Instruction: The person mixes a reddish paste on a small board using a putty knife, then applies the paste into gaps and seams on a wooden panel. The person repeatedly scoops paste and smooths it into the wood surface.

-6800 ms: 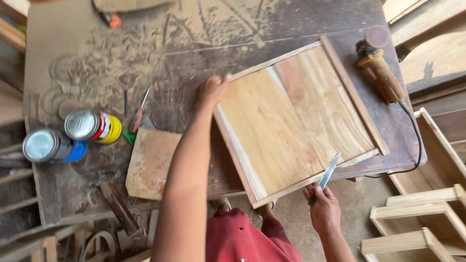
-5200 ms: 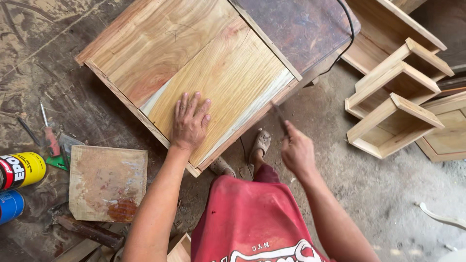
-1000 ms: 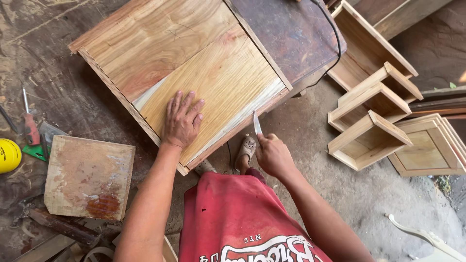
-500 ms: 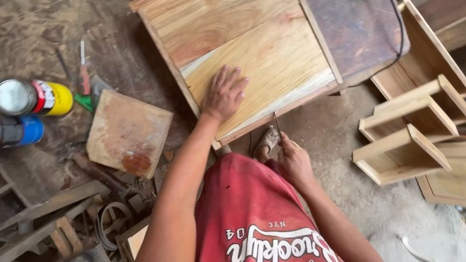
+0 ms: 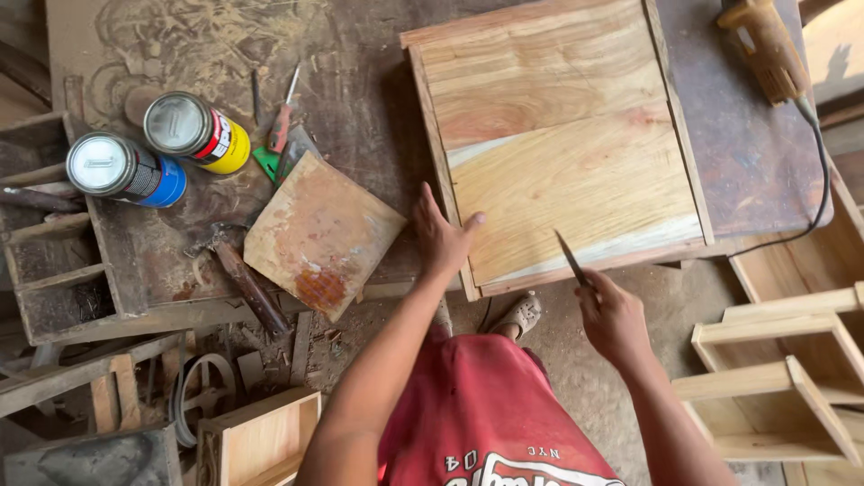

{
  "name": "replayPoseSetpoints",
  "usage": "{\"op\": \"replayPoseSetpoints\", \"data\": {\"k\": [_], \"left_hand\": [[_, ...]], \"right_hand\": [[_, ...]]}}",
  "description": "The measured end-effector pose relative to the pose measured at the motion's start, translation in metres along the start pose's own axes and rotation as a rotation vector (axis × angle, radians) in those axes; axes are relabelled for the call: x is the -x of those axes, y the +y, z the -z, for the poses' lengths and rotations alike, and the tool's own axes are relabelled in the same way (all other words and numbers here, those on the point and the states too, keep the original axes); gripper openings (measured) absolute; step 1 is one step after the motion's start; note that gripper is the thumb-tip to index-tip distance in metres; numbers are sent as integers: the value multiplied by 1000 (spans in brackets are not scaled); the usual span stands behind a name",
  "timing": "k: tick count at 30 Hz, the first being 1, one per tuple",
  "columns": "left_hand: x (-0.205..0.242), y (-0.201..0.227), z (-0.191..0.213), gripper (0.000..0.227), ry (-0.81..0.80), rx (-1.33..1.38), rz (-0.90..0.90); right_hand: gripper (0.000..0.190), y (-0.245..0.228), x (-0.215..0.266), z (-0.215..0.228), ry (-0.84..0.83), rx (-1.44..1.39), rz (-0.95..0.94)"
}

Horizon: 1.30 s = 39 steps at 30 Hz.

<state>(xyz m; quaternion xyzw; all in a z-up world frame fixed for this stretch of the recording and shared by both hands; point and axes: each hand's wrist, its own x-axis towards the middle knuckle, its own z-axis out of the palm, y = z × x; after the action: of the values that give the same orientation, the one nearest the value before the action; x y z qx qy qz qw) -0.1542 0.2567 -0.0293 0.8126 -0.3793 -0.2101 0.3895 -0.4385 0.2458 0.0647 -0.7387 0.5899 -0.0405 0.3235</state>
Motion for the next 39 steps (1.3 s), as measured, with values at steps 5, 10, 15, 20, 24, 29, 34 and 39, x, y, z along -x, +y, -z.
{"op": "replayPoseSetpoints", "data": {"k": [5, 10, 15, 20, 24, 29, 34, 39], "left_hand": [[6, -2, -21, 126, -70, 2, 55], [8, 8, -15, 125, -10, 11, 52], [6, 16, -8, 120, 9, 72, 47], [6, 17, -5, 119, 41, 80, 29], [6, 18, -6, 116, 55, 49, 23], [3, 19, -4, 116, 45, 63, 39], [1, 23, 2, 119, -3, 59, 53], [2, 26, 5, 119, -64, 88, 115]], "right_hand": [[30, -72, -94, -9, 2, 122, 441], [37, -136, -156, 1, -114, 526, 483], [45, -153, -178, 4, -143, 665, 648], [42, -143, -197, -1, -180, 823, 619], [44, -125, -197, 38, -198, 927, 558], [54, -155, -177, 46, -276, 880, 449], [45, -154, -183, 4, -168, 672, 692], [47, -123, -206, 2, -159, 774, 635]]}}
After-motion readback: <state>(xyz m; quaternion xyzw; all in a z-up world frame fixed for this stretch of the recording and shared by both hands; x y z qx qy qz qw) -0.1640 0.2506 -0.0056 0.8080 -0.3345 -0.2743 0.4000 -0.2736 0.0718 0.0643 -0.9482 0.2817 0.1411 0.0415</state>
